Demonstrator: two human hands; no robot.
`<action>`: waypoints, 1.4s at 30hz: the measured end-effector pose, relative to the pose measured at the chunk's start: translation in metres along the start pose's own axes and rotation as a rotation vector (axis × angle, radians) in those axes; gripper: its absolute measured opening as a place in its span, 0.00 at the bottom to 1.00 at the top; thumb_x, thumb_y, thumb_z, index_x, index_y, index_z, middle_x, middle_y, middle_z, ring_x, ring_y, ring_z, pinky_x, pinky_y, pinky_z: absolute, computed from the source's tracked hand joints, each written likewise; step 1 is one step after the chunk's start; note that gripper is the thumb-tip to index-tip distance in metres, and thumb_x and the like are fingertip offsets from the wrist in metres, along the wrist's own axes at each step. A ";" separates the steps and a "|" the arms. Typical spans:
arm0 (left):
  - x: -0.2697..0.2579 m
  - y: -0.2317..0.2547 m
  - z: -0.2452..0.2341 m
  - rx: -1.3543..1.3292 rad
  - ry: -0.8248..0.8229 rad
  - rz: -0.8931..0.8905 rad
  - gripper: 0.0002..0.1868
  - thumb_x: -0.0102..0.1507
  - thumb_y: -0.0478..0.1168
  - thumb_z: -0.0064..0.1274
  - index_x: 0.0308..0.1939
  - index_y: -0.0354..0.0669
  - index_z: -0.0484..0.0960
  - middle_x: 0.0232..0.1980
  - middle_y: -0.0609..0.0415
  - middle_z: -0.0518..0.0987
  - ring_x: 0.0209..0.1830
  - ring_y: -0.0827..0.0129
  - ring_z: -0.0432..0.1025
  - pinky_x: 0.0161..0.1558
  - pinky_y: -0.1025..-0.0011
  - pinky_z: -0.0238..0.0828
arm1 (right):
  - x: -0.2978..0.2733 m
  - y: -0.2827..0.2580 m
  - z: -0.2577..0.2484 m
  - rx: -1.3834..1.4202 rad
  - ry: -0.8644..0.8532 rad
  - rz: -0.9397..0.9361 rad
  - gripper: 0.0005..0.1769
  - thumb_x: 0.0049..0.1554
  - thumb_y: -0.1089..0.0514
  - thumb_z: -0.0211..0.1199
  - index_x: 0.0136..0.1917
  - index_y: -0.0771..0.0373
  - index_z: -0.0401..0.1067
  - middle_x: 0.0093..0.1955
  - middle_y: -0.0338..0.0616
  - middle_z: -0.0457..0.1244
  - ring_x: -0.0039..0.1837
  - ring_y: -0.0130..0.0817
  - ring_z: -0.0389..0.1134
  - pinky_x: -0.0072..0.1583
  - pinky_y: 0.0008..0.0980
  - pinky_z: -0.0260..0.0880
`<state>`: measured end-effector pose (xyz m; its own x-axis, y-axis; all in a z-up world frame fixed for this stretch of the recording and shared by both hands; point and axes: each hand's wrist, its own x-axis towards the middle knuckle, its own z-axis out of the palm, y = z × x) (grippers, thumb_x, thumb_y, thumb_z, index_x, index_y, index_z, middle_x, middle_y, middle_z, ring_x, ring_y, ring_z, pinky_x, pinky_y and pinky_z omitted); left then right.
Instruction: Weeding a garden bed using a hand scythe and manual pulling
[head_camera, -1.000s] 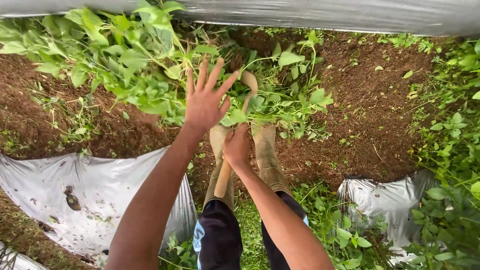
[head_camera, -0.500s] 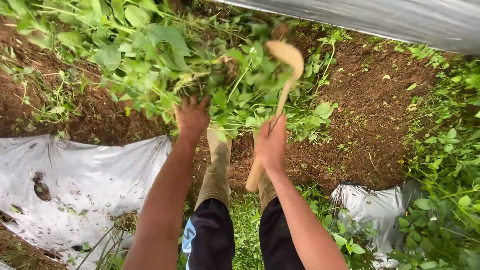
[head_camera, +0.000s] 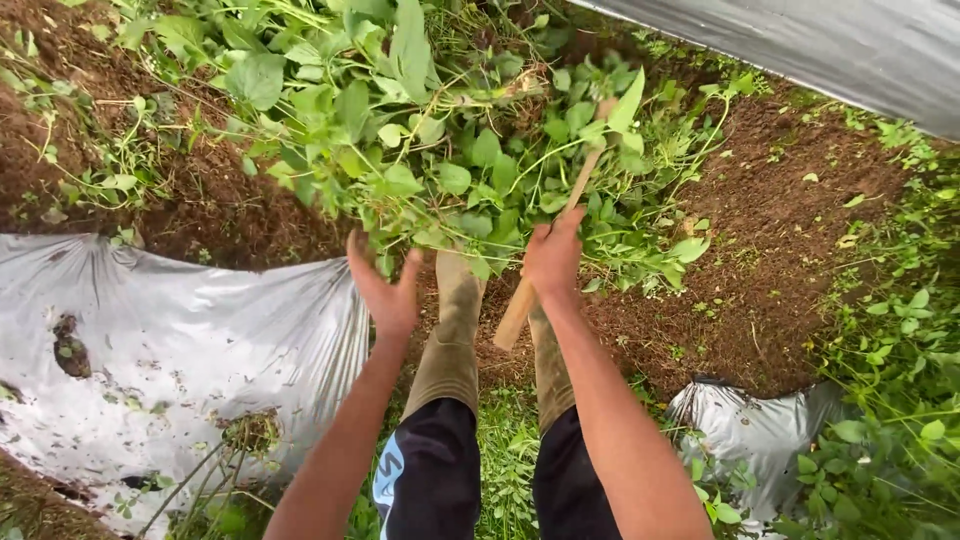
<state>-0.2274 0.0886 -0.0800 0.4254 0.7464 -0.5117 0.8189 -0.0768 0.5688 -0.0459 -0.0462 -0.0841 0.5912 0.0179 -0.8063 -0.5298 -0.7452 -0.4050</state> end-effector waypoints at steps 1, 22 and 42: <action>-0.003 -0.027 0.014 -0.252 -0.042 -0.437 0.50 0.63 0.59 0.54 0.78 0.52 0.41 0.78 0.38 0.45 0.78 0.42 0.48 0.73 0.40 0.52 | -0.009 0.001 -0.001 -0.019 -0.056 0.053 0.10 0.67 0.65 0.42 0.61 0.70 0.53 0.37 0.52 0.62 0.31 0.36 0.64 0.31 0.34 0.70; 0.080 0.146 0.141 -0.344 -0.031 -0.480 0.55 0.59 0.71 0.27 0.81 0.46 0.34 0.84 0.42 0.28 0.83 0.41 0.28 0.77 0.41 0.27 | -0.032 0.021 0.000 0.097 -0.236 0.509 0.13 0.68 0.63 0.49 0.65 0.62 0.53 0.37 0.47 0.59 0.30 0.34 0.61 0.27 0.31 0.70; 0.177 0.031 0.197 0.124 0.073 -0.822 0.70 0.48 0.67 0.72 0.75 0.31 0.44 0.67 0.30 0.59 0.61 0.54 0.74 0.57 0.62 0.77 | -0.074 -0.011 -0.022 0.157 -0.348 0.408 0.27 0.65 0.69 0.47 0.75 0.68 0.46 0.47 0.60 0.62 0.33 0.33 0.60 0.30 0.30 0.71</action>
<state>-0.0506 0.0880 -0.2803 -0.3486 0.6372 -0.6873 0.8958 0.4422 -0.0443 -0.0709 -0.0537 -0.0104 0.0975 -0.0120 -0.9952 -0.7736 -0.6300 -0.0682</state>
